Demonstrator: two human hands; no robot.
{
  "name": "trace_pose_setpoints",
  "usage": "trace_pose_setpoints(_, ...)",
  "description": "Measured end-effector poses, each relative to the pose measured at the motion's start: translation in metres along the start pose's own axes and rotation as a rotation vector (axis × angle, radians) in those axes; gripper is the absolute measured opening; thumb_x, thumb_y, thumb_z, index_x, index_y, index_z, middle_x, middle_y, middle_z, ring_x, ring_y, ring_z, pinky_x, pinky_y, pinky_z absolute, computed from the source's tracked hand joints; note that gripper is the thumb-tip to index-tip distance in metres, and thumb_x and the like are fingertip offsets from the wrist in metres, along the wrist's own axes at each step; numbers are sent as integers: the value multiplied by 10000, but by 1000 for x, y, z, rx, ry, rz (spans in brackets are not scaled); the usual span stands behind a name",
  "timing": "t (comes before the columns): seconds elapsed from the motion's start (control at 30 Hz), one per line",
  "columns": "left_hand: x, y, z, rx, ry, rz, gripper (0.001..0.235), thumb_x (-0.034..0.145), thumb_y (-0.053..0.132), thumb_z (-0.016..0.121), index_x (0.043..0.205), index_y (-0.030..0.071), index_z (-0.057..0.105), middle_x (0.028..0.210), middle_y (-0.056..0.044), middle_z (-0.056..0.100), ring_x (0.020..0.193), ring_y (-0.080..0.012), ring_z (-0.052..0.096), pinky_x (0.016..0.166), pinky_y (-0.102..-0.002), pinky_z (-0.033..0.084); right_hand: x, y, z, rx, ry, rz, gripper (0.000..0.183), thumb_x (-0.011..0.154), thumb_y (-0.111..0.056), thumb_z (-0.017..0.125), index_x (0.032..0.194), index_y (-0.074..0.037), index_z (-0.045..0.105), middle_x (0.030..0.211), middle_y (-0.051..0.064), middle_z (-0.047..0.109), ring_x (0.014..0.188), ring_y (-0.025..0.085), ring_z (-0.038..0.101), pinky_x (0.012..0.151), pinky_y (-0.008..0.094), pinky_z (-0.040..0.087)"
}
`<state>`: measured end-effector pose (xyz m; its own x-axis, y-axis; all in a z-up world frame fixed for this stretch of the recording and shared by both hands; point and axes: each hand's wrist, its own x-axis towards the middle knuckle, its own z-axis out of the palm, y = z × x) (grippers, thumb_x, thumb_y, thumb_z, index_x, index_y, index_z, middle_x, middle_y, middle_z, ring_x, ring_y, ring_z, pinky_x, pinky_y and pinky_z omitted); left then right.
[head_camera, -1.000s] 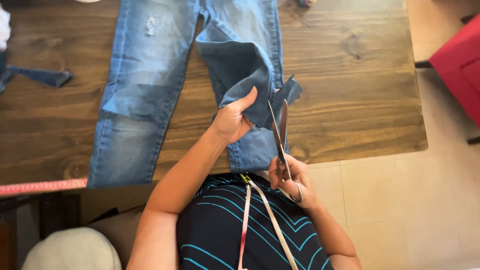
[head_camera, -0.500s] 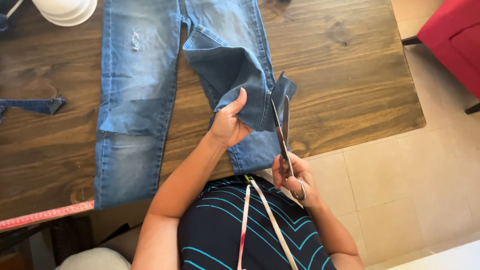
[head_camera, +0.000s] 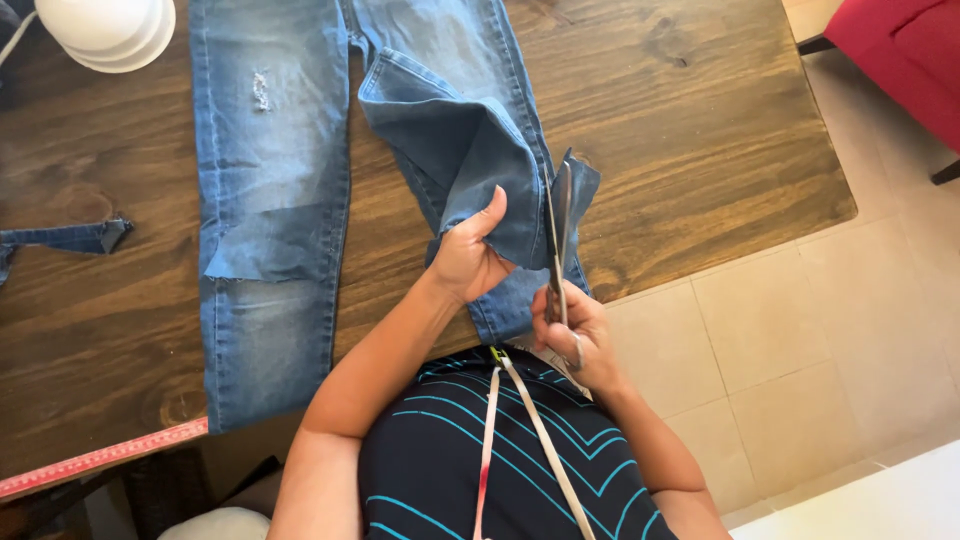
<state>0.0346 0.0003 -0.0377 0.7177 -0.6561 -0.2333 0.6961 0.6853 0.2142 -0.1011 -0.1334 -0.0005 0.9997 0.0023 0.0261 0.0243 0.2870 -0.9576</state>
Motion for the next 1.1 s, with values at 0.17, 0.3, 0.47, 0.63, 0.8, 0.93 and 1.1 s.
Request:
trace_pose_setpoints(0.17, -5, 2, 11, 0, 20, -10, 346, 1060, 269, 600, 1256, 3, 703, 1243, -192, 697, 1173, -352, 657, 1030, -527, 561, 0, 13, 2, -102, 98, 6, 289, 871, -185, 806, 928, 61, 665, 483, 108, 603, 426, 116, 594, 447, 190, 423)
trace_pose_setpoints(0.3, -1, -7, 5, 66, 34, -18, 328, 1033, 230, 655, 1288, 27, 688, 1253, -200, 685, 1175, -347, 657, 1037, -535, 551, 4, 23, -5, -131, 190, 8, 254, 805, -82, 856, 872, 70, 664, 425, 133, 589, 368, 163, 615, 406, 209, 446)
trace_pose_setpoints(0.47, -1, -30, -5, 276, 156, 62, 466, 895, 53, 814, 1334, 33, 658, 1275, -118, 700, 1187, -284, 657, 967, -458, 589, 14, 23, -6, -21, 249, -112, 408, 716, -263, 822, 880, 71, 656, 418, 156, 561, 354, 122, 525, 401, 199, 372)
trace_pose_setpoints(0.63, -1, -37, -6, 326, 268, 99, 565, 822, 45, 881, 1339, 32, 654, 1276, -60, 706, 1198, -254, 652, 933, -438, 605, 21, 7, -27, -19, 257, -168, 592, 744, -488, 815, 858, 65, 637, 410, 150, 535, 339, 138, 507, 391, 201, 357)
trace_pose_setpoints(0.8, -17, -31, 11, 375, 446, 216, 700, 779, 9, 894, 1390, -84, 566, 1293, -137, 666, 1231, -229, 580, 1002, -428, 549, 47, 0, -95, -719, 499, -18, 410, 743, -191, 980, 997, -54, 689, 637, 63, 629, 547, 128, 599, 525, 228, 444)
trace_pose_setpoints(0.93, -22, -43, 0, 461, 501, 259, 731, 813, 39, 870, 1426, -115, 503, 1327, -217, 649, 1313, -346, 559, 1102, -469, 461, 68, 28, -166, -1234, 489, 77, 405, 818, -311, 921, 1115, -107, 738, 786, 101, 722, 749, 354, 709, 712, 482, 519)
trace_pose_setpoints(1.1, -17, -56, -1, 481, 497, 352, 480, 960, 156, 778, 1377, 0, 598, 1289, -137, 674, 1208, -176, 609, 1038, -378, 545, 96, 20, -214, -1569, 338, 40, 346, 897, -276, 830, 1192, -125, 731, 886, 115, 658, 837, 430, 686, 790, 599, 544)
